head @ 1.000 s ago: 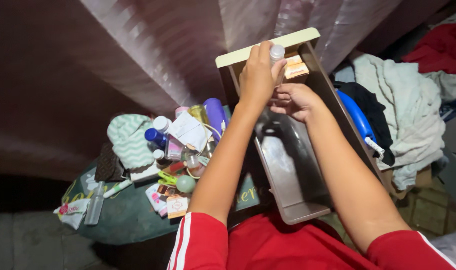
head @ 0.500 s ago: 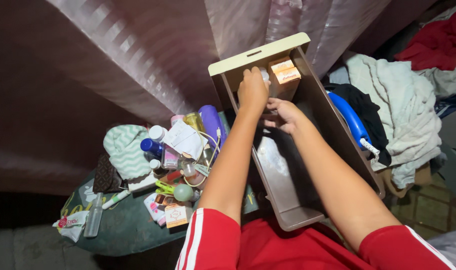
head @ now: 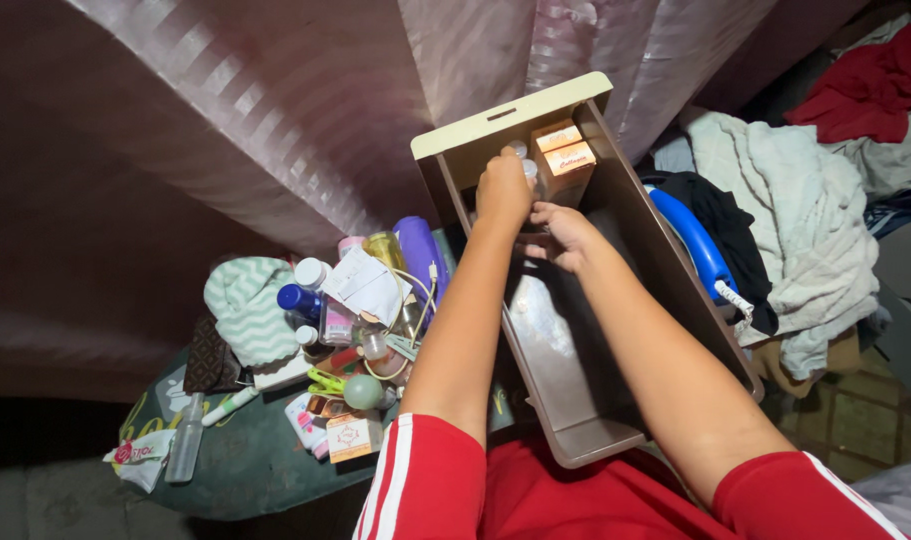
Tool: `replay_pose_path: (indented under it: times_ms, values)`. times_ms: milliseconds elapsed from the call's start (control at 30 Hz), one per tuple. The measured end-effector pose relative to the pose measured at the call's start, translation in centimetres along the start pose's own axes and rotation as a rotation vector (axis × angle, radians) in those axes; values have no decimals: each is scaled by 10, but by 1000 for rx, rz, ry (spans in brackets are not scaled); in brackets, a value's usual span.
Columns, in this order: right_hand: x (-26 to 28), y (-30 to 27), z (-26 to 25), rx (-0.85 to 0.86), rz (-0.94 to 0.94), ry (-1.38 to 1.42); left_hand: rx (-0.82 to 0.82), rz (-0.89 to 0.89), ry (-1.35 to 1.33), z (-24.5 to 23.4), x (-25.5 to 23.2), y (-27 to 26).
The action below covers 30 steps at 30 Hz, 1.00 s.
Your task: The person wipes the inside and outside of a brown plastic drawer with a black cloth. Then they place several small boxes and bottles from a nearby table into the drawer.
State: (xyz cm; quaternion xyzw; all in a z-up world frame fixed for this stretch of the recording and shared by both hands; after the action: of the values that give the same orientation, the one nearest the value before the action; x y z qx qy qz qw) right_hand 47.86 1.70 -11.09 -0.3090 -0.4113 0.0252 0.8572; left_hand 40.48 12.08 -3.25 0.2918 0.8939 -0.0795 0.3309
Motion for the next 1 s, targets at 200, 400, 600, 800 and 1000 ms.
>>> replay_pose_path:
  times_ms: [200,400,600,800,1000]
  values:
    - [-1,-1,1,-5,-3,-52,-22,-6,-56,-6,1,-2]
    - [4,-10,9,0,121,-190,-47,-9,7,-23,-15,-16]
    - [35,-47,53,-16,-10,-571,-235,183,-126,-74,-31,-66]
    - [50,-71,109,199,-239,-863,-496,246,-184,-146,-14,-129]
    - [58,-125,189,279,-656,-1391,-555,134,-139,-201,53,-187]
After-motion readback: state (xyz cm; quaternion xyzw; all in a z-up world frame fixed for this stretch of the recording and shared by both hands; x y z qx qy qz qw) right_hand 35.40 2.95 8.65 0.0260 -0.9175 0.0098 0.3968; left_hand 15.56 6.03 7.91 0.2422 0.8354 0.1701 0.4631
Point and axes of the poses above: each hand's wrist, its own y-axis towards the middle knuckle, its own z-axis out of the palm, x = y × z, the point moved 3 cm from there along y, towards the middle knuckle, and after that the axes turned 4 degrees about x, right-handed, at the moved point
